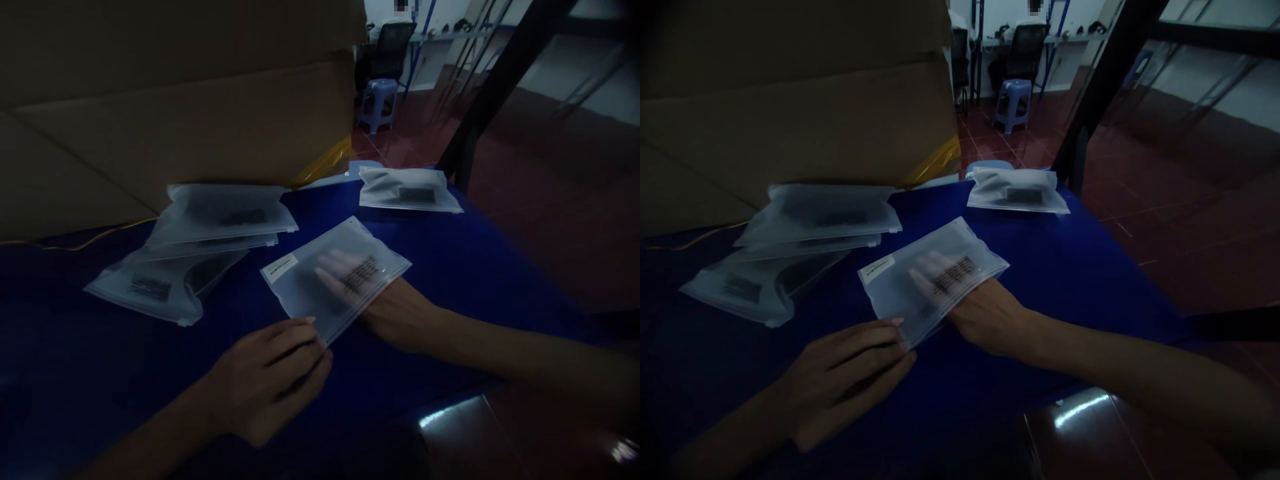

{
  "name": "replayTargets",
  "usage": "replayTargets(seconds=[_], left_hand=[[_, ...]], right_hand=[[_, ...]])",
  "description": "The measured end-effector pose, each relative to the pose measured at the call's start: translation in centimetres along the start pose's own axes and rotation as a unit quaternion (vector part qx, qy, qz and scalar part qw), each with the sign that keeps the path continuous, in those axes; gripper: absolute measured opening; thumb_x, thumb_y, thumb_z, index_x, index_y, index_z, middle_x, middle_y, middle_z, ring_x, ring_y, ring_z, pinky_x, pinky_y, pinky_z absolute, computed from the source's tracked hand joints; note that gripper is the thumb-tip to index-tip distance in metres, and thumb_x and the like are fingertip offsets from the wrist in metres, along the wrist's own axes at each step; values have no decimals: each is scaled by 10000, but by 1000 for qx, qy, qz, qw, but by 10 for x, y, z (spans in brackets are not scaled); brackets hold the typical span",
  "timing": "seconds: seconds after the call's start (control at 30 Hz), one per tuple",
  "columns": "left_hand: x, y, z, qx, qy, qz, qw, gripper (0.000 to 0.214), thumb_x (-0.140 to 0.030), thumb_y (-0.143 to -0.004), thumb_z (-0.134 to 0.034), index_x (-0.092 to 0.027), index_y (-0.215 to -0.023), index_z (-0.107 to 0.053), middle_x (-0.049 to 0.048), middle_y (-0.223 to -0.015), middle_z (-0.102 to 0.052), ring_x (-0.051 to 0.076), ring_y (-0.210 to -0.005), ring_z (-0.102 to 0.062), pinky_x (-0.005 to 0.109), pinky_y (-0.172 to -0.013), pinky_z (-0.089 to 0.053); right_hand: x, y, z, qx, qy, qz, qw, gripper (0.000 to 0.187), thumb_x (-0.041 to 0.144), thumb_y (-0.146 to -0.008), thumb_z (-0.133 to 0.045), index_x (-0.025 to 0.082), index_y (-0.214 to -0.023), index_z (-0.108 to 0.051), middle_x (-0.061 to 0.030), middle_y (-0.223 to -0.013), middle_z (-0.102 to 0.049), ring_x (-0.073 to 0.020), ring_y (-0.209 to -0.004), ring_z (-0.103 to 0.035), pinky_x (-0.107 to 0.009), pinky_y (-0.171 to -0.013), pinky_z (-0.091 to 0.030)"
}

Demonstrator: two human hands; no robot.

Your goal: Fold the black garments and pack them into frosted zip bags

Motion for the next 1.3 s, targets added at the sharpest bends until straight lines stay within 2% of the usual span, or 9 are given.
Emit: replayTargets(seconds=[0.13,0.33,0.4,0.57,0.67,0.83,0.9,1.0,1.3], left_hand=[[1,0,0,-17,-51,-5,999,206,-35,-928,-700,-161,-1088,-734,-44,-871,-757,112,-924,-743,302,-1039,-610],[13,5,9,-29,-120,50,991,252,-27,-1016,-532,-155,-1128,-717,1,-907,-758,140,-967,-750,296,-964,-635],[14,5,11,-15,-110,75,991,241,-50,-1031,-521,-171,-1088,-721,-4,-903,-766,140,-952,-758,288,-955,-635],[21,15,5,-15,-57,142,988,208,-164,-1068,-508,-223,-1071,-708,-17,-953,-783,148,-946,-771,237,-846,-652],[31,26,0,-19,-104,138,985,226,-160,-1060,-520,-226,-1195,-689,27,-1093,-772,179,-1023,-762,271,-839,-658],[34,26,-1,-38,-130,124,983,294,-104,-1024,-574,-212,-1286,-654,8,-1011,-791,157,-927,-785,247,-808,-667],[28,20,1,-56,-97,110,988,352,-71,-1021,-569,-212,-1340,-619,-18,-974,-797,140,-932,-786,242,-844,-664],[17,14,1,-68,-27,99,992,401,-91,-1020,-600,-220,-1399,-580,-31,-1090,-796,111,-952,-782,241,-900,-657],[7,17,-10,-30,7,83,996,525,-69,-1021,-576,-262,-1499,-477,-44,-1224,-767,144,-1087,-758,318,-1010,-638]], right_hand=[[1,0,3,-21,27,15,999,484,151,-1033,-482,73,-1509,-452,-221,-1491,-566,-311,-1374,-562,-518,-1053,-560],[10,7,13,-193,95,122,969,213,64,-955,-604,76,-1143,-702,-124,-1114,-759,-236,-1117,-700,-364,-959,-604],[9,6,11,-169,106,109,974,219,109,-973,-599,85,-1166,-698,-135,-1149,-750,-248,-1131,-695,-382,-954,-607],[-1,-2,4,-15,35,38,999,476,285,-1036,-535,53,-1452,-522,-215,-1426,-604,-316,-1368,-555,-513,-1080,-541],[-3,-3,4,-6,21,37,999,466,294,-1052,-509,47,-1447,-522,-217,-1450,-590,-307,-1398,-528,-518,-1110,-518],[7,1,14,-159,26,107,981,236,163,-986,-625,73,-1197,-683,-115,-1129,-760,-186,-1045,-713,-310,-849,-626],[14,4,20,-221,39,143,964,147,110,-950,-658,125,-1076,-733,-51,-1019,-775,-130,-907,-707,-228,-722,-600],[24,7,25,-283,78,182,939,109,159,-934,-702,231,-951,-782,33,-914,-762,-104,-819,-657,-215,-706,-581],[35,4,21,-270,112,155,944,189,189,-952,-659,265,-849,-798,41,-915,-774,-126,-874,-653,-247,-749,-549]])
Point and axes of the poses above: each hand's wrist, its own y-axis away from the middle knuckle, its own z-axis out of the back of the hand, x = y × z, the point moved 2 cm from there along -y, towards the middle knuckle
